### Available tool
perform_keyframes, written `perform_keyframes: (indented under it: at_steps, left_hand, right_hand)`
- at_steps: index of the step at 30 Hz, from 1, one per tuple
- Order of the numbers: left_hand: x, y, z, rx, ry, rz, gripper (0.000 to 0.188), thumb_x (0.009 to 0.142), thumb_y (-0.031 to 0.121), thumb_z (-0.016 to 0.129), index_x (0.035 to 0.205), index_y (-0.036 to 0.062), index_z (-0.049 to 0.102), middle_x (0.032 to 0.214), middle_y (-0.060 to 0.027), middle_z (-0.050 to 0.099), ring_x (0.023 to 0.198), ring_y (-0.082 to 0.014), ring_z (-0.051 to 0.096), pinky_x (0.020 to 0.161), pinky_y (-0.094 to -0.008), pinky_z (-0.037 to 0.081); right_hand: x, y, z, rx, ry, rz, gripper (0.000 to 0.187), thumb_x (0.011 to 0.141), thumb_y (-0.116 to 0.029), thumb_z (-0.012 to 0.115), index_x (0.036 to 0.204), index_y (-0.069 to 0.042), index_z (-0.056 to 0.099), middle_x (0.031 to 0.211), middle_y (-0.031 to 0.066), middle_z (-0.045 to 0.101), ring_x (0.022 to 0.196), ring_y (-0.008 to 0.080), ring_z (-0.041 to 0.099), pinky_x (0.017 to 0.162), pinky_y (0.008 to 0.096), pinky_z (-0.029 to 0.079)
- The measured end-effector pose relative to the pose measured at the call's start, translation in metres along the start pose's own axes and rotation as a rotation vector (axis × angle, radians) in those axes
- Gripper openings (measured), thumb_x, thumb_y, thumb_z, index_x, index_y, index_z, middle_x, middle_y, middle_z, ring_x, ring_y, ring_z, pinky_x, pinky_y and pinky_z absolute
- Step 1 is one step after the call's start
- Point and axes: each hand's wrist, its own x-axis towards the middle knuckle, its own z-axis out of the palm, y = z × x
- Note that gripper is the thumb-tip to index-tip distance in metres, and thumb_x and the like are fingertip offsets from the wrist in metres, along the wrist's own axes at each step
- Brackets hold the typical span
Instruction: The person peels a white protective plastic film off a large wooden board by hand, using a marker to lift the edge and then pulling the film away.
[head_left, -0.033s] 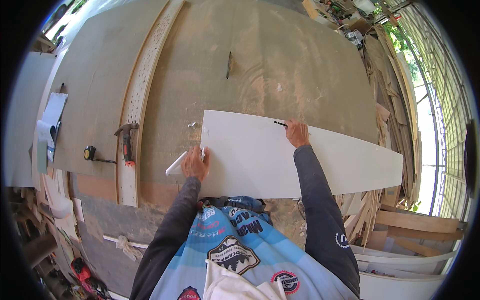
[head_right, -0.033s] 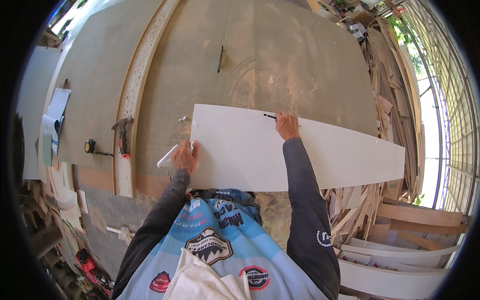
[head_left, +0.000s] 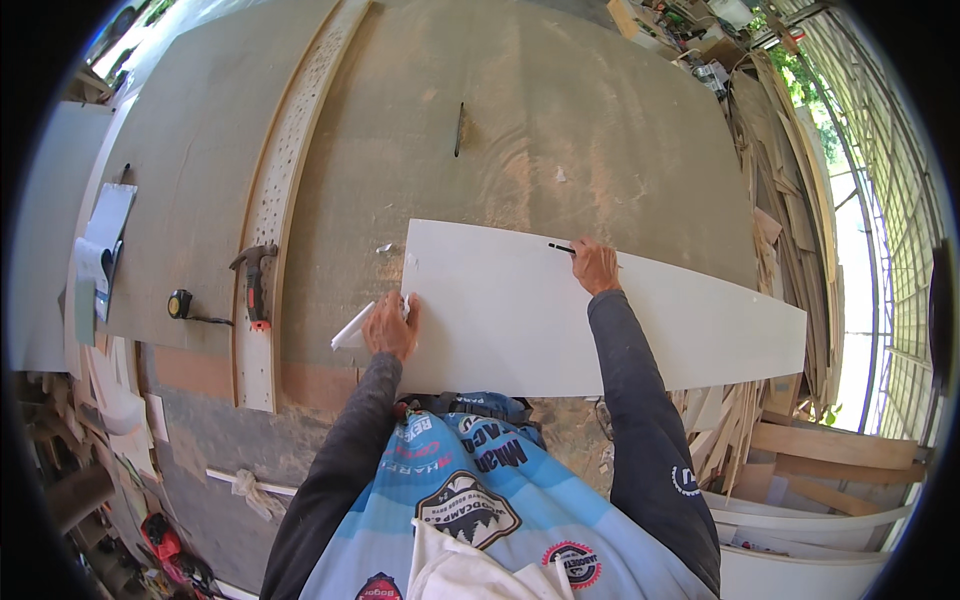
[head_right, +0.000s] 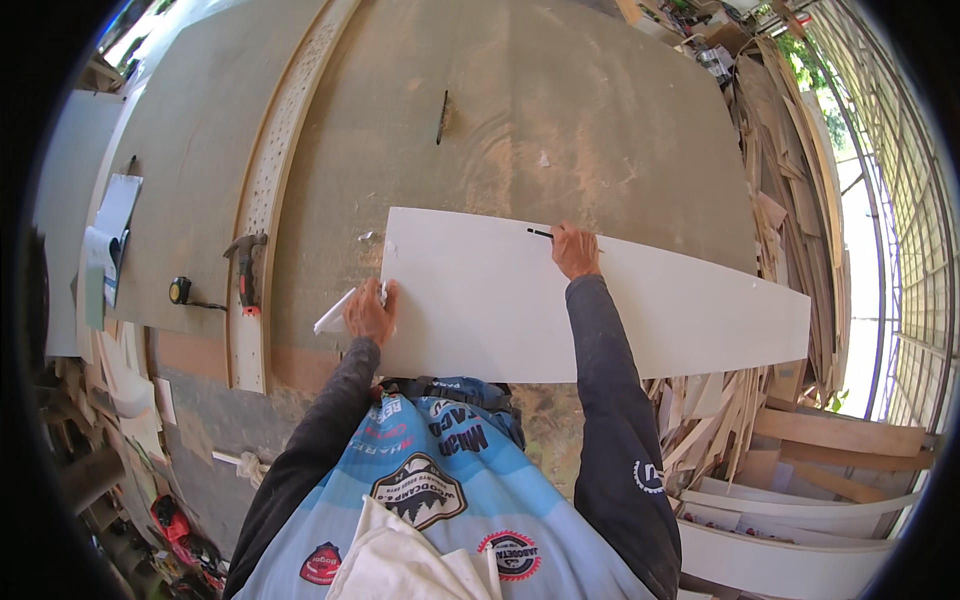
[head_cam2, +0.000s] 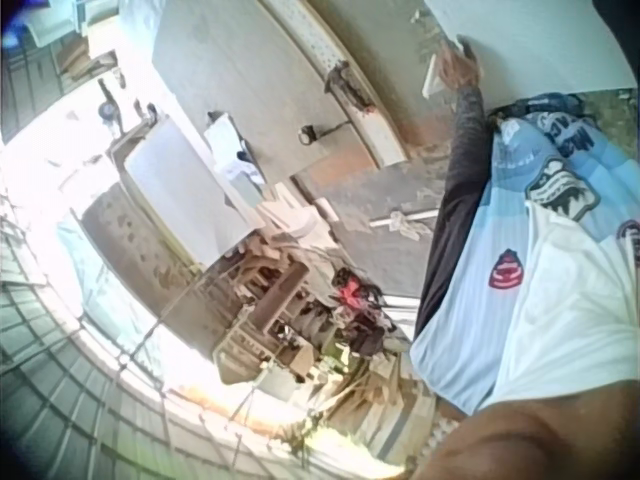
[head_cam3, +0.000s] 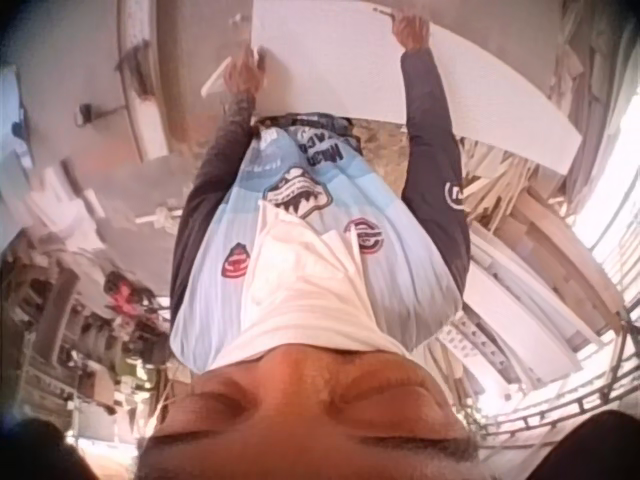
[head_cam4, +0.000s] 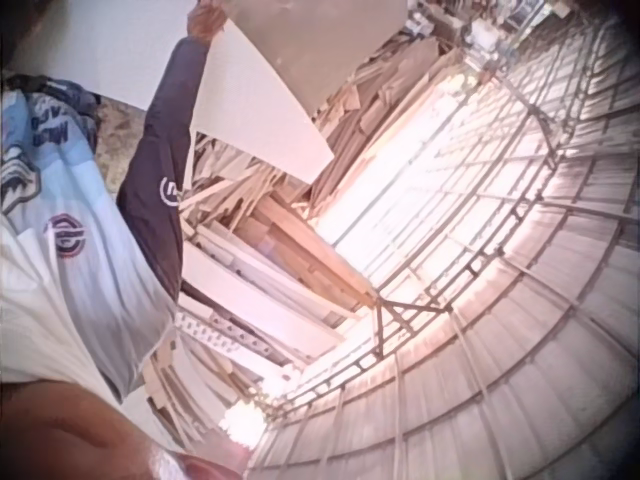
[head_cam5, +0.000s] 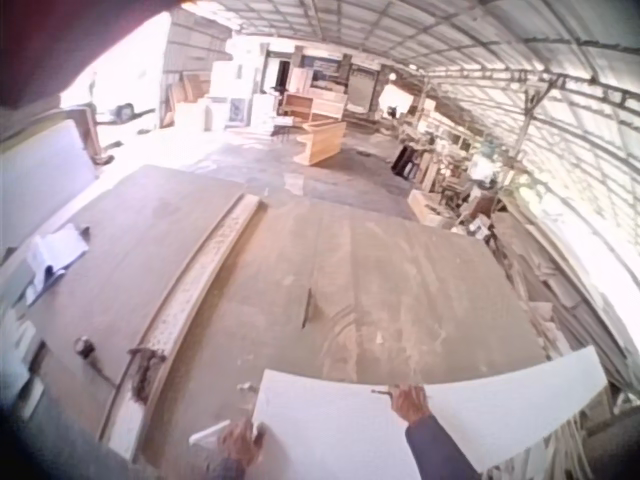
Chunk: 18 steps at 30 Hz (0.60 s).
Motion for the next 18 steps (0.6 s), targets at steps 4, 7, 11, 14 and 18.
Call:
perform_keyframes:
  at_steps: [4, 7, 11, 14, 18]
  left_hand:
    - [0.000, 0.000, 0.000, -0.011, 0.022, 0.004, 0.037, 0.096, 0.043, 0.055, 0.088, 0.0068, 0.062, 0.086, -0.0122, 0.068, 0.079, -0.0338, 0.066, 0.071, -0.0452, 0.050]
    - [0.000, 0.001, 0.000, -0.003, 0.017, -0.007, 0.036, 0.095, 0.042, 0.056, 0.088, 0.0071, 0.062, 0.086, -0.0119, 0.068, 0.079, -0.0334, 0.066, 0.071, -0.0452, 0.050]
    - [0.001, 0.002, 0.001, -0.002, 0.029, -0.019, 0.035, 0.095, 0.042, 0.057, 0.088, 0.0076, 0.062, 0.086, -0.0113, 0.067, 0.080, -0.0328, 0.066, 0.071, -0.0453, 0.050]
    - [-0.001, 0.001, 0.005, 0.010, 0.043, -0.028, 0.035, 0.095, 0.042, 0.057, 0.088, 0.0077, 0.061, 0.087, -0.0109, 0.067, 0.081, -0.0329, 0.066, 0.071, -0.0457, 0.050]
    - [-0.001, 0.003, 0.001, -0.020, 0.049, -0.016, 0.035, 0.095, 0.042, 0.057, 0.088, 0.0075, 0.060, 0.087, -0.0116, 0.067, 0.082, -0.0335, 0.066, 0.072, -0.0459, 0.050]
  right_hand:
    - [0.002, 0.002, 0.003, -0.010, 0.012, -0.032, 0.011, 0.084, -0.010, 0.063, 0.087, -0.003, 0.070, 0.087, 0.0158, 0.067, 0.074, 0.0376, 0.067, 0.068, 0.0444, 0.055]
    - [0.003, 0.003, 0.003, 0.016, 0.014, -0.025, 0.011, 0.084, -0.011, 0.064, 0.088, -0.004, 0.071, 0.089, 0.0149, 0.067, 0.075, 0.0372, 0.067, 0.068, 0.0449, 0.054]
    - [0.006, 0.009, -0.007, 0.143, -0.035, -0.022, 0.012, 0.082, -0.014, 0.069, 0.091, -0.006, 0.073, 0.090, 0.0136, 0.067, 0.079, 0.0377, 0.066, 0.070, 0.0466, 0.053]
    - [0.000, 0.010, -0.008, 0.125, -0.060, -0.055, 0.014, 0.082, -0.015, 0.071, 0.091, -0.006, 0.073, 0.090, 0.0137, 0.067, 0.079, 0.0379, 0.066, 0.070, 0.0466, 0.053]
    - [0.002, 0.005, -0.012, -0.004, -0.091, -0.074, 0.011, 0.083, -0.015, 0.069, 0.086, -0.005, 0.073, 0.090, 0.0137, 0.068, 0.077, 0.0356, 0.068, 0.070, 0.0431, 0.055]
